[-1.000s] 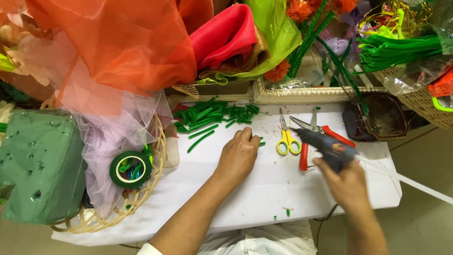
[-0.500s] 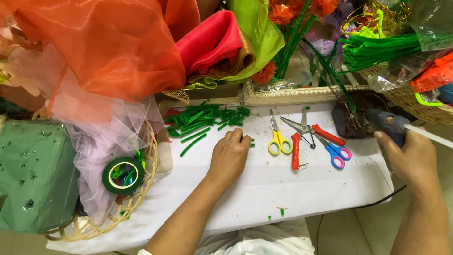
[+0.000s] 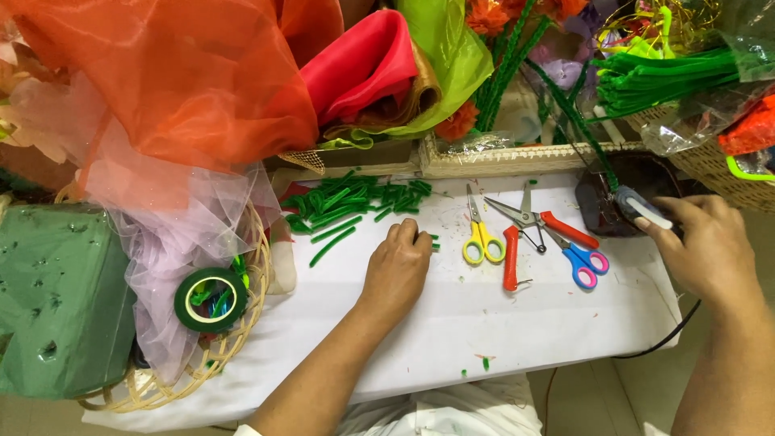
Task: The person is using a hot glue gun and scissors to assemble and trim small green plastic floral components at a design station.
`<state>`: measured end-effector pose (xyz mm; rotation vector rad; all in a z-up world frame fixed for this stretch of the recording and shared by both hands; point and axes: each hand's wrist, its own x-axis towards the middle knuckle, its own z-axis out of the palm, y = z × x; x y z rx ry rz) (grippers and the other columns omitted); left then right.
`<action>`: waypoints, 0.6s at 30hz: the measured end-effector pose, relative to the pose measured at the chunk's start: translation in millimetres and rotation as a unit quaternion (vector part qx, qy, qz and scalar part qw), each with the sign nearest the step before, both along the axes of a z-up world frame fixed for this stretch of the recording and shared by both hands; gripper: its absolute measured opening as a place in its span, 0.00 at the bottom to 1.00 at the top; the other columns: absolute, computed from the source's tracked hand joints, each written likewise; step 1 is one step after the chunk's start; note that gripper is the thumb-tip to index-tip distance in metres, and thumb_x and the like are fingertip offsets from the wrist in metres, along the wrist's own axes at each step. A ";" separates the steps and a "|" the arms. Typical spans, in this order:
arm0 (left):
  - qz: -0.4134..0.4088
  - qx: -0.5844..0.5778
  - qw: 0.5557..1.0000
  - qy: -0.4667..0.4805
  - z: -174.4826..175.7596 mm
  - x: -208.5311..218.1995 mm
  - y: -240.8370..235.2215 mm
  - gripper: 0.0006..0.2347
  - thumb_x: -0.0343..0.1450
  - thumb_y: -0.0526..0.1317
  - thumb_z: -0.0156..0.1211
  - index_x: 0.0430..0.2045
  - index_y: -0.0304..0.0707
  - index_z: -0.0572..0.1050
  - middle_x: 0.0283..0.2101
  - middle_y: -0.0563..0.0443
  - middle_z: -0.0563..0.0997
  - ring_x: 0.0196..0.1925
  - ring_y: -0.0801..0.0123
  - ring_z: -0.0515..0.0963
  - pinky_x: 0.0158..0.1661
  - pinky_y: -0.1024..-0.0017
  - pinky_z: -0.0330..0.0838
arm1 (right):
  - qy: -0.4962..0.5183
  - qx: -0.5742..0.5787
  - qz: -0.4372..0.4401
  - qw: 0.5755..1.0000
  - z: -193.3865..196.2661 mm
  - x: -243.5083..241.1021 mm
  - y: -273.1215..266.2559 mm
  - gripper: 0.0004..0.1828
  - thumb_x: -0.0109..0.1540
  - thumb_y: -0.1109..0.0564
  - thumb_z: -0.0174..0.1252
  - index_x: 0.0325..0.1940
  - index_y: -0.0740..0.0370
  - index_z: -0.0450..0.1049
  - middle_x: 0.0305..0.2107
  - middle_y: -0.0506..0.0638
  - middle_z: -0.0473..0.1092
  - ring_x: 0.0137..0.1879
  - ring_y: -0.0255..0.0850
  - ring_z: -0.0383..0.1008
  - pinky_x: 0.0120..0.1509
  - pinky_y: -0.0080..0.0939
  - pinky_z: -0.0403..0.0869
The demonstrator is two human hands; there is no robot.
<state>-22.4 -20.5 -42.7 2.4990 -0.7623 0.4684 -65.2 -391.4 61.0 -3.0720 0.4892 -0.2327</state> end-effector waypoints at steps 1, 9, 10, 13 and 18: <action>0.000 0.000 1.000 0.000 -0.1 -0.1 -1.3 0.11 0.54 0.15 0.53 0.18 0.28 0.67 0.30 0.43 0.65 0.30 0.56 0.65 0.16 0.66 0.62 | 0.000 0.000 0.000 1.000 -8.7 -10.4 -0.8 0.26 0.63 0.41 0.54 0.61 0.52 0.74 0.53 0.62 0.67 0.59 0.64 0.62 0.56 0.62 0.67; 0.017 -0.016 0.998 0.057 1.6 -4.0 -3.8 0.11 0.57 0.15 0.54 0.26 0.24 0.71 0.33 0.41 0.67 0.31 0.55 0.67 0.15 0.65 0.66 | -0.396 0.010 0.116 0.911 -63.1 -72.4 79.6 0.03 0.73 0.72 0.58 0.45 0.78 0.71 0.40 0.67 0.69 0.47 0.57 0.64 0.51 0.53 0.64; 0.017 -0.015 0.998 0.058 1.3 -3.9 -3.6 0.11 0.57 0.15 0.54 0.26 0.24 0.71 0.33 0.41 0.67 0.31 0.55 0.67 0.15 0.65 0.66 | -0.394 0.010 0.115 0.912 -65.7 -70.2 92.5 0.03 0.73 0.72 0.58 0.45 0.78 0.71 0.40 0.67 0.69 0.47 0.57 0.64 0.51 0.53 0.64; 0.021 -0.026 0.998 0.053 1.5 -2.4 -2.7 0.12 0.55 0.14 0.53 0.24 0.26 0.70 0.32 0.42 0.66 0.30 0.56 0.66 0.14 0.65 0.64 | -0.319 0.098 0.179 0.925 -72.3 -58.1 129.2 0.05 0.64 0.70 0.56 0.45 0.70 0.72 0.38 0.59 0.70 0.39 0.47 0.66 0.54 0.47 0.64; 0.011 -0.011 0.997 0.078 50.3 -6.4 11.9 0.04 0.64 0.24 0.58 0.26 0.27 0.78 0.29 0.42 0.73 0.29 0.64 0.77 0.27 0.75 0.75 | -0.209 0.080 0.257 0.940 -70.6 -24.2 186.7 0.10 0.58 0.52 0.60 0.43 0.48 0.74 0.43 0.48 0.70 0.47 0.48 0.71 0.51 0.49 0.67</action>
